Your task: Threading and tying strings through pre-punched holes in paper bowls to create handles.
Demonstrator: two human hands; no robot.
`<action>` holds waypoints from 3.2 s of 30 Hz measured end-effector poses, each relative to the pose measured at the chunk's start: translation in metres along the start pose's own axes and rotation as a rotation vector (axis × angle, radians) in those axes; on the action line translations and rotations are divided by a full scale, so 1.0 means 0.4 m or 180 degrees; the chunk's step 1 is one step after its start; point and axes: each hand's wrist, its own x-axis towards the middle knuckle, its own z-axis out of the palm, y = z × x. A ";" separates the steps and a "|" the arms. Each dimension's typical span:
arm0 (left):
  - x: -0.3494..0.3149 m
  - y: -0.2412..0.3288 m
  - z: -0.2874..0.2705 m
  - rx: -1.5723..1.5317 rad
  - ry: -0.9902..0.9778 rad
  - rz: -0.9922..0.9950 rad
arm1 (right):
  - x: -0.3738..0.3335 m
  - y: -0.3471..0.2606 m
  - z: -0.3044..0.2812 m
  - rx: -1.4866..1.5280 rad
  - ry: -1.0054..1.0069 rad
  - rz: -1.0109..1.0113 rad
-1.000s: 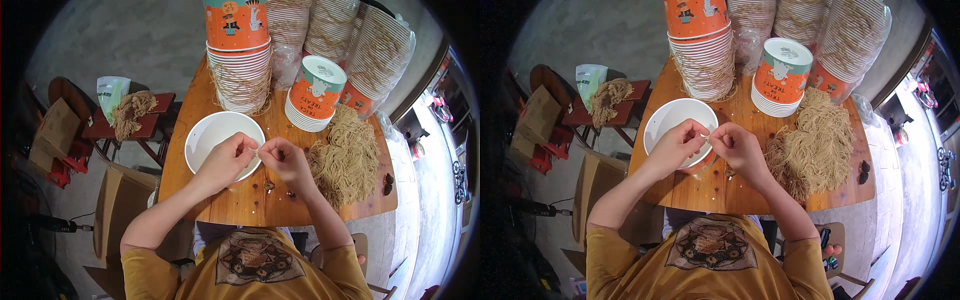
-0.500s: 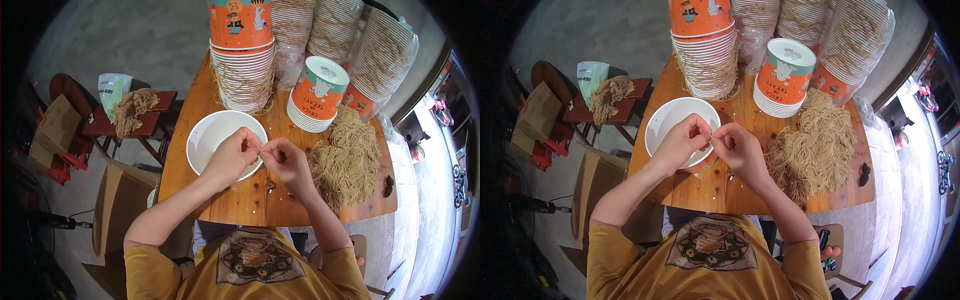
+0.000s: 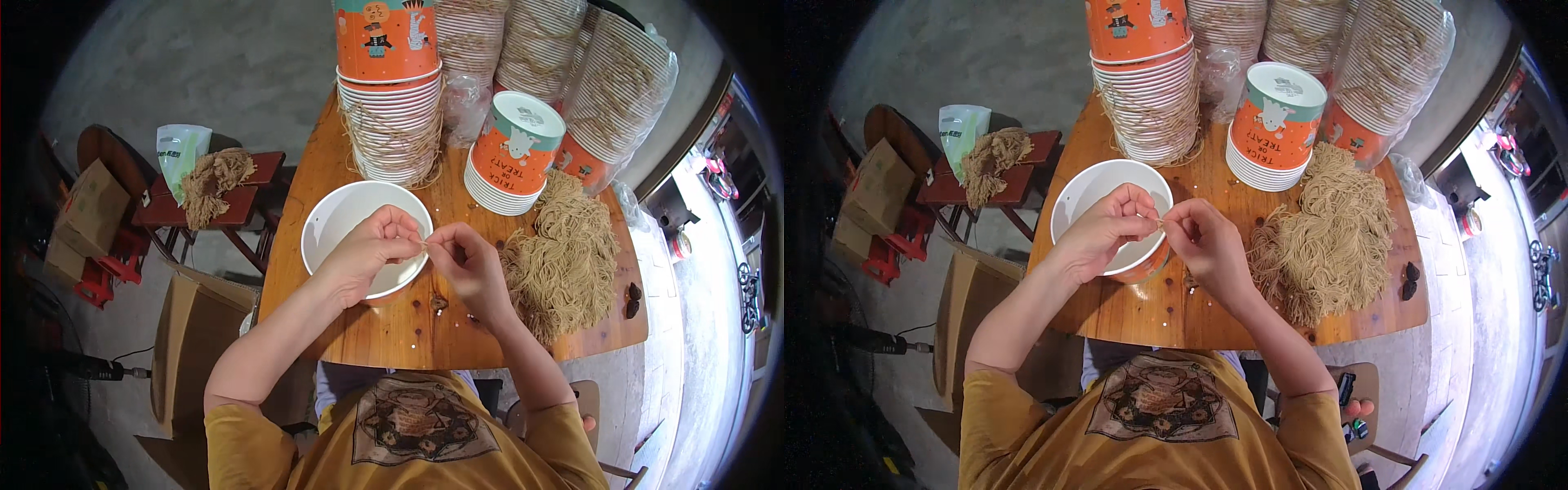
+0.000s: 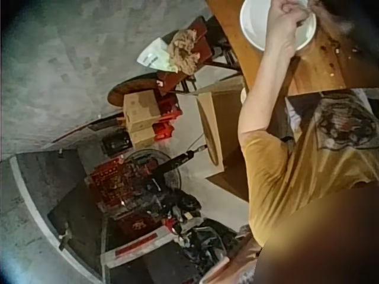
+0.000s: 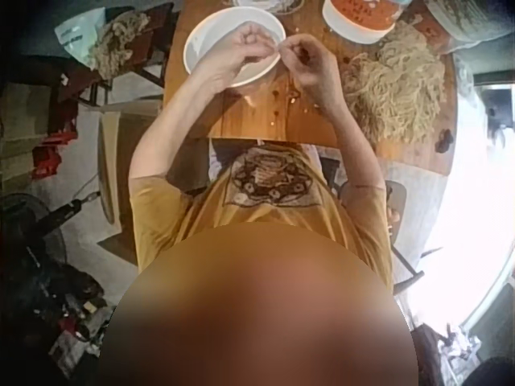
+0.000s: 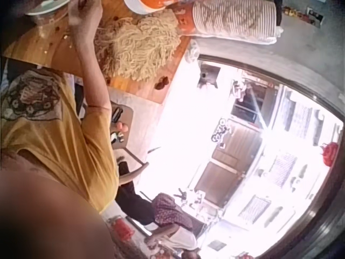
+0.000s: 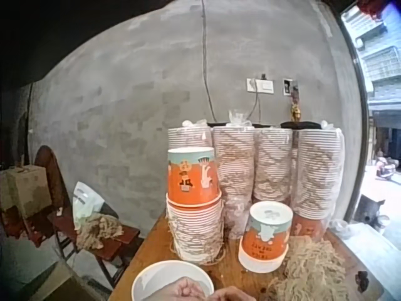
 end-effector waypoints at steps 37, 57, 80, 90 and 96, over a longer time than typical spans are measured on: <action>0.004 -0.024 0.013 0.1406 0.0000 0.0367 | 0.018 0.053 -0.014 0.0831 -0.0176 -0.0042; -0.005 -0.016 0.029 0.2506 0.0178 0.0779 | -0.012 0.049 -0.016 0.1006 -0.0309 0.0124; -0.001 -0.031 0.019 0.2312 0.0345 0.1170 | -0.019 0.057 -0.004 0.1411 -0.0368 0.0080; 0.000 -0.036 0.019 0.2304 0.0306 0.1179 | -0.015 0.007 -0.006 0.0097 -0.0084 -0.0048; -0.002 -0.030 0.026 0.2562 0.0399 0.1329 | -0.016 -0.010 -0.003 -0.0592 0.0145 -0.0246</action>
